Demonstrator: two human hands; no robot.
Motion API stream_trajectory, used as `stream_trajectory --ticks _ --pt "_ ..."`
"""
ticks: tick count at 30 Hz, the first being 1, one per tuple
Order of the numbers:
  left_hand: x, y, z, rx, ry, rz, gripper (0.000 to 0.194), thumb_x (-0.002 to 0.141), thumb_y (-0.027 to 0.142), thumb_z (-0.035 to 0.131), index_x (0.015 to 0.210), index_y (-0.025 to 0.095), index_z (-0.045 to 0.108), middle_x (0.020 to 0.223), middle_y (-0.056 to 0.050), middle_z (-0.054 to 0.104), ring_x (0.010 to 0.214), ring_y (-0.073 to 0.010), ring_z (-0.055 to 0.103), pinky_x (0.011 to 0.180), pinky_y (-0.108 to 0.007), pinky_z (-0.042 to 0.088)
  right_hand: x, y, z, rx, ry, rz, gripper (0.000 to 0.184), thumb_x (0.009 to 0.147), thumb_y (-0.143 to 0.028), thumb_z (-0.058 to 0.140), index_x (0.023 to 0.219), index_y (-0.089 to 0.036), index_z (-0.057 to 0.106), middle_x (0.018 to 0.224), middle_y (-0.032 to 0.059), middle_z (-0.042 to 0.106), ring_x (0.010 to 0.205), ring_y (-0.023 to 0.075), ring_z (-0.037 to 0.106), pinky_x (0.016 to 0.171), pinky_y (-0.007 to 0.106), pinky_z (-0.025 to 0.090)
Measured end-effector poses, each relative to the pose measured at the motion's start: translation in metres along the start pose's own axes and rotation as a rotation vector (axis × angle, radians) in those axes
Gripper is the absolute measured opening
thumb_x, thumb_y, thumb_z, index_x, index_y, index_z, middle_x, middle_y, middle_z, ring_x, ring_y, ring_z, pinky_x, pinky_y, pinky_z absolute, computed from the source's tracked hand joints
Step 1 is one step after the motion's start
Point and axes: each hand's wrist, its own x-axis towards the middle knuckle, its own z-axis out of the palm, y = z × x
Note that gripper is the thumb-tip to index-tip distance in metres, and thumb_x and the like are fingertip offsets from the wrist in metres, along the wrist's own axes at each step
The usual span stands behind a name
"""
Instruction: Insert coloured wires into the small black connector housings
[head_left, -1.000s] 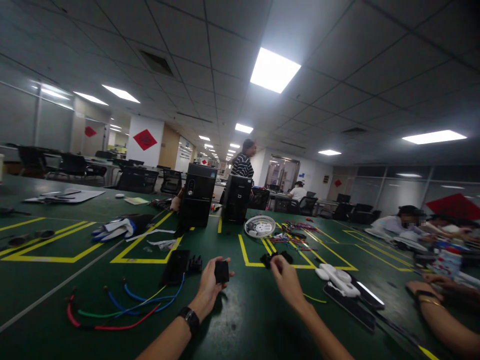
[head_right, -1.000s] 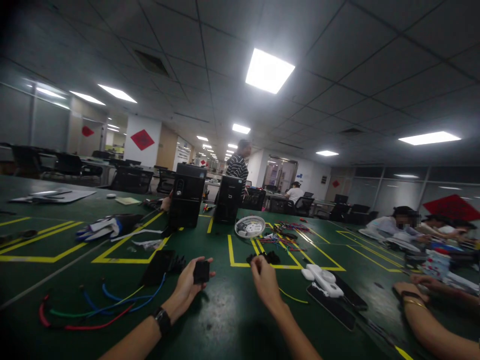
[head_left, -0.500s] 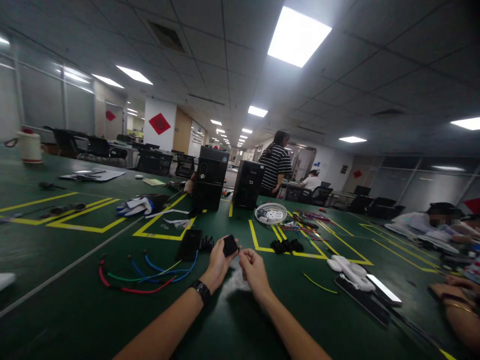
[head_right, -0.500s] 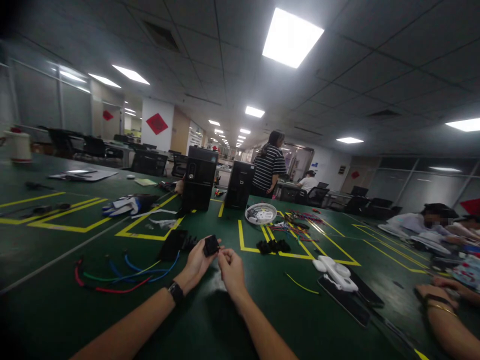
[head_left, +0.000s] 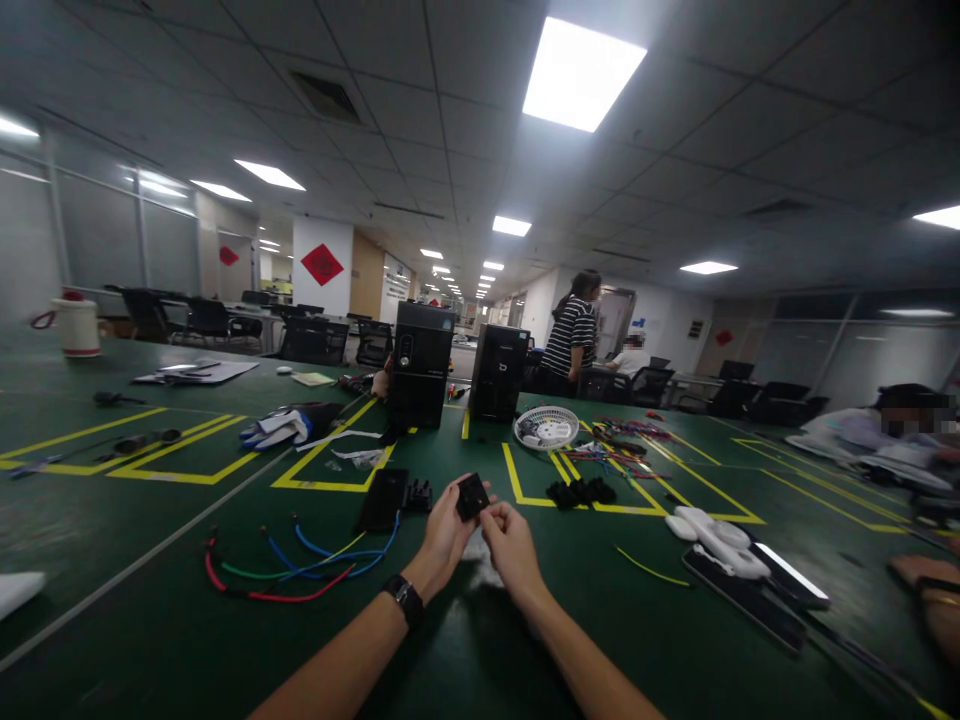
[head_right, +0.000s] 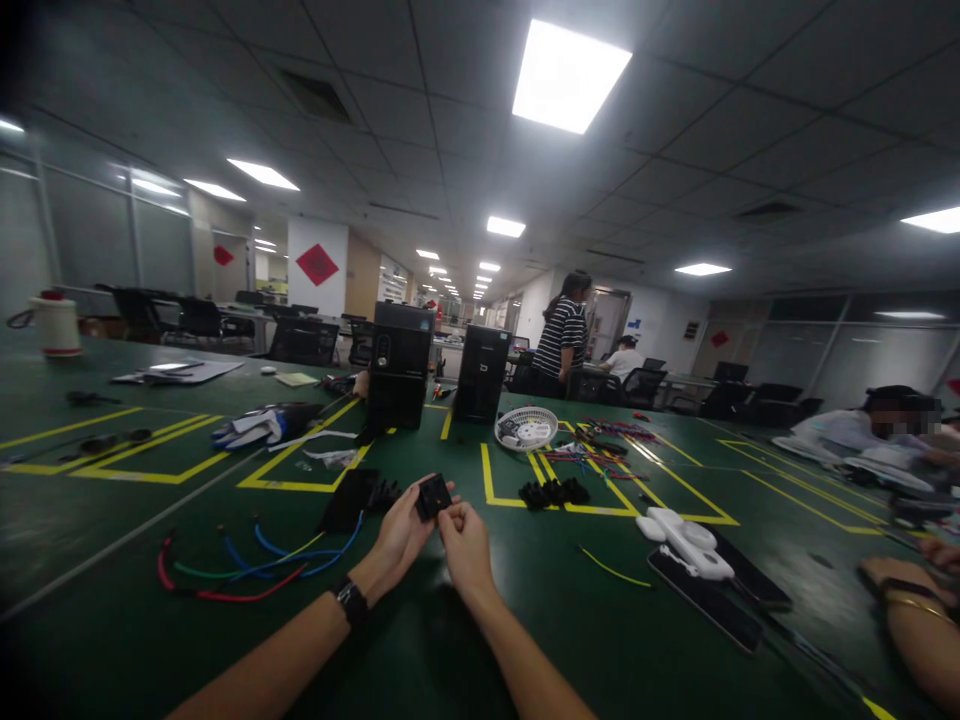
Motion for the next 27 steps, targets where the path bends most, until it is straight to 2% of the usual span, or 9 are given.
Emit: stream_trajectory --ticks 7,14,16,19,23,27 --pt "-0.001 0.001 0.0 0.002 -0.03 0.018 0.025 0.091 0.024 0.044 0.112 0.015 0.053 0.101 -0.015 0.069 0.094 -0.0258 0.067 0.091 -0.046 0.049 -0.001 -0.002 0.0 0.01 0.018 -0.011 0.025 0.08 -0.041 0.057 0.072 -0.019 0.05 0.051 -0.0068 0.045 0.041 0.0084 0.036 0.041 0.02 0.026" --pt "0.0 0.0 -0.001 0.03 -0.078 0.026 0.03 0.084 0.029 0.055 0.112 0.016 0.055 0.108 -0.017 0.067 0.1 -0.0271 0.065 0.09 -0.046 0.049 0.001 0.001 0.0 -0.009 0.039 -0.016 0.026 0.078 -0.042 0.058 0.07 -0.018 0.052 0.053 -0.0048 0.048 0.047 0.0107 0.042 0.046 0.022 0.031" --pt "-0.001 0.001 -0.003 0.129 -0.138 0.057 0.037 0.08 0.028 0.061 0.115 0.017 0.053 0.114 -0.017 0.065 0.102 -0.0273 0.065 0.092 -0.046 0.048 0.001 0.001 -0.001 -0.022 0.049 -0.006 0.025 0.078 -0.041 0.058 0.069 -0.019 0.052 0.053 -0.0046 0.049 0.049 0.0111 0.043 0.048 0.022 0.032" --pt "-0.001 0.004 -0.008 0.423 -0.216 0.16 0.056 0.071 0.021 0.071 0.121 0.02 0.047 0.12 -0.015 0.063 0.103 -0.0264 0.064 0.096 -0.045 0.046 0.001 0.002 -0.001 -0.064 0.053 0.026 0.023 0.079 -0.037 0.057 0.067 -0.019 0.051 0.052 -0.0049 0.049 0.048 0.0109 0.043 0.048 0.022 0.032" --pt "0.002 0.008 -0.015 0.71 -0.197 0.26 0.068 0.069 0.02 0.072 0.128 0.021 0.039 0.111 -0.013 0.067 0.101 -0.0248 0.065 0.099 -0.045 0.043 0.001 0.004 0.001 -0.055 0.027 0.019 0.017 0.078 -0.029 0.058 0.067 -0.018 0.052 0.055 -0.0043 0.051 0.05 0.0103 0.045 0.05 0.021 0.034" --pt "0.005 0.014 -0.014 0.753 -0.132 0.307 0.067 0.065 0.022 0.075 0.124 0.021 0.042 0.102 -0.011 0.069 0.097 -0.0257 0.067 0.096 -0.045 0.046 0.001 0.003 0.002 -0.025 -0.052 0.04 0.012 0.077 -0.028 0.062 0.078 -0.017 0.058 0.055 -0.0056 0.052 0.047 0.0094 0.045 0.048 0.02 0.034"
